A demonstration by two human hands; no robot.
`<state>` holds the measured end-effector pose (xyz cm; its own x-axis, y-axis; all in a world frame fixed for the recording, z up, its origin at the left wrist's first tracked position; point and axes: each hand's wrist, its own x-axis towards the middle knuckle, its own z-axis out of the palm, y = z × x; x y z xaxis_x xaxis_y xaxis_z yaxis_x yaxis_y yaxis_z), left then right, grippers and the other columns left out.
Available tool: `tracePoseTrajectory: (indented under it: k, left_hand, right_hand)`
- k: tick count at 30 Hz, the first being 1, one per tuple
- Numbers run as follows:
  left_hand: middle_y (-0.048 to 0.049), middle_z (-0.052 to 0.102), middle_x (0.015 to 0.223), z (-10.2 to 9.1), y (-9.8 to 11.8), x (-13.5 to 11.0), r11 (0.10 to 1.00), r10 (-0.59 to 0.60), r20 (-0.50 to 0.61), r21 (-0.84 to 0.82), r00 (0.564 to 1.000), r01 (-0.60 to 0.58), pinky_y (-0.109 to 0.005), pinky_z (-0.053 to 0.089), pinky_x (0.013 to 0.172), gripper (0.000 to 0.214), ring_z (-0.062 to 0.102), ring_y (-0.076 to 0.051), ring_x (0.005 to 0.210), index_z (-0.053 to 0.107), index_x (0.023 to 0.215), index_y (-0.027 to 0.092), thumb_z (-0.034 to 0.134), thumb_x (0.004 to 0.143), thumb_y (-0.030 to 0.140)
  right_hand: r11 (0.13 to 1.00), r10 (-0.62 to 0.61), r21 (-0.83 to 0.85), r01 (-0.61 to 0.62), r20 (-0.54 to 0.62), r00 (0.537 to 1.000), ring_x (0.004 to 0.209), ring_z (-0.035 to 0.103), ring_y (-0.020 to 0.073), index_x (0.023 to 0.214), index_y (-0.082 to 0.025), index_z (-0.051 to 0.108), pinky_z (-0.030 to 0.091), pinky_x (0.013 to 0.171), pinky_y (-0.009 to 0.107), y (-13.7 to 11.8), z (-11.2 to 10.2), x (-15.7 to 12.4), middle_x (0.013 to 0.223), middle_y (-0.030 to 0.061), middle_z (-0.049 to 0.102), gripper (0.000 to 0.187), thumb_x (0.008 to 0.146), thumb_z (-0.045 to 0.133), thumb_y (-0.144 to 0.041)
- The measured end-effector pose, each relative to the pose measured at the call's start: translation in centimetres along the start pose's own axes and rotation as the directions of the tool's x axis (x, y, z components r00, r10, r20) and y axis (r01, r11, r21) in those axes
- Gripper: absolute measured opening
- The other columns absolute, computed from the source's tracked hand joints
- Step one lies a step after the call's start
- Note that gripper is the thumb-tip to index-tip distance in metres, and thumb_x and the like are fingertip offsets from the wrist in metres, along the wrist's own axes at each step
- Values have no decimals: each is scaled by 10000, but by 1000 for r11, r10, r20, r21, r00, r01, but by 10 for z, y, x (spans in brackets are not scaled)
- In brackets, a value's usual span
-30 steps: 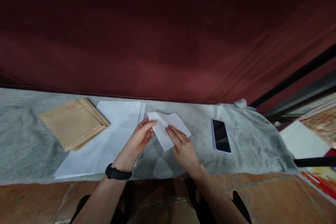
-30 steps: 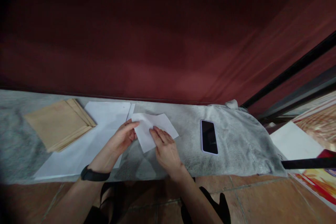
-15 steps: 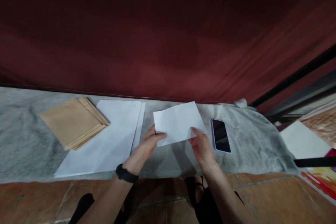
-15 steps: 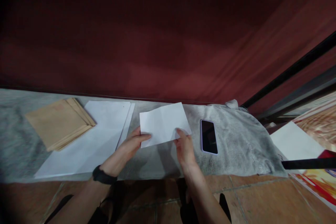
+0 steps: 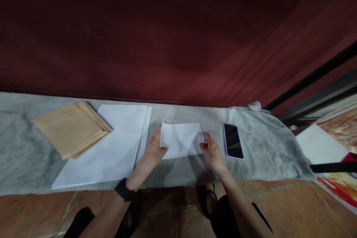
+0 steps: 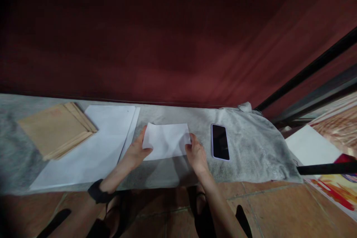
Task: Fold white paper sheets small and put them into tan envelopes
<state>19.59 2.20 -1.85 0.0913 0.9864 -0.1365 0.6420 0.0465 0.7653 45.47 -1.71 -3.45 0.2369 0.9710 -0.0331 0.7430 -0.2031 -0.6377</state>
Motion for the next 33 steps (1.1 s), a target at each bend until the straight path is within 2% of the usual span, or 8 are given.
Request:
tracePoseTrajectory:
  k: [3,11,14,16,19,22,26,33]
  left_hand:
    - [-166,577,1432,-2,2,2,997,-7,-14,77,1000,8,-387,457,1097,952,595,-283,1284,181,1600,121,638,765,114]
    - [-157,583,1374,-6,7,-3,936,-62,59,349,996,37,-350,490,1021,684,651,-257,1162,454,1486,155,654,832,171]
    - [-166,610,1284,-2,13,-12,862,-11,-41,507,999,30,-417,499,988,563,653,-296,1111,528,1425,164,629,886,289]
    - [-202,599,1299,10,15,-19,812,129,-150,584,980,-17,-490,466,1026,500,588,-357,1215,560,1385,129,561,929,335]
    - [-223,460,1519,41,12,-26,781,376,-89,567,922,-264,-501,371,1150,513,417,-356,1427,495,1446,91,434,983,303]
    - [-162,359,1617,72,2,-32,713,517,23,543,856,-445,-515,281,1218,654,294,-276,1516,227,1593,129,329,947,124]
    - [-217,316,1619,90,-11,-37,683,511,28,594,859,-425,-525,253,1234,717,268,-289,1523,84,1607,72,321,931,89]
    - [-186,334,1619,78,-13,-39,728,456,-45,594,889,-343,-486,264,1244,622,244,-261,1530,225,1583,63,312,977,175]
  right_hand:
    - [998,15,-66,-11,56,998,959,705,241,1400,-194,503,510,833,314,-1,0,-2,1005,77,730,531,869,520,-171]
    - [971,21,-239,0,88,996,957,691,225,1378,-187,523,500,870,312,-7,-6,-7,1062,84,702,474,906,550,-227]
    - [953,-34,-301,35,8,999,1010,662,264,1330,-162,577,499,935,376,-8,-6,-6,1083,121,678,429,907,552,-230]
    - [953,-135,-282,112,-61,989,1121,620,295,1331,-140,587,476,1010,435,-12,0,-6,1176,162,663,413,936,517,-240]
    - [936,-333,-148,320,-81,939,1338,504,294,1428,-128,524,421,1120,473,-22,18,-11,1433,184,558,469,1013,415,-316]
    - [881,-468,-61,470,38,883,1488,344,251,1537,-155,403,343,1204,477,-35,40,-22,1596,132,404,540,1056,326,-389]
    - [850,-486,-137,509,169,857,1523,280,227,1595,-162,269,260,1248,484,-40,56,-34,1637,115,322,579,1074,263,-412]
    - [822,-474,-312,477,90,876,1519,289,255,1588,-132,289,238,1247,474,-21,54,-35,1640,133,299,608,1067,297,-446]
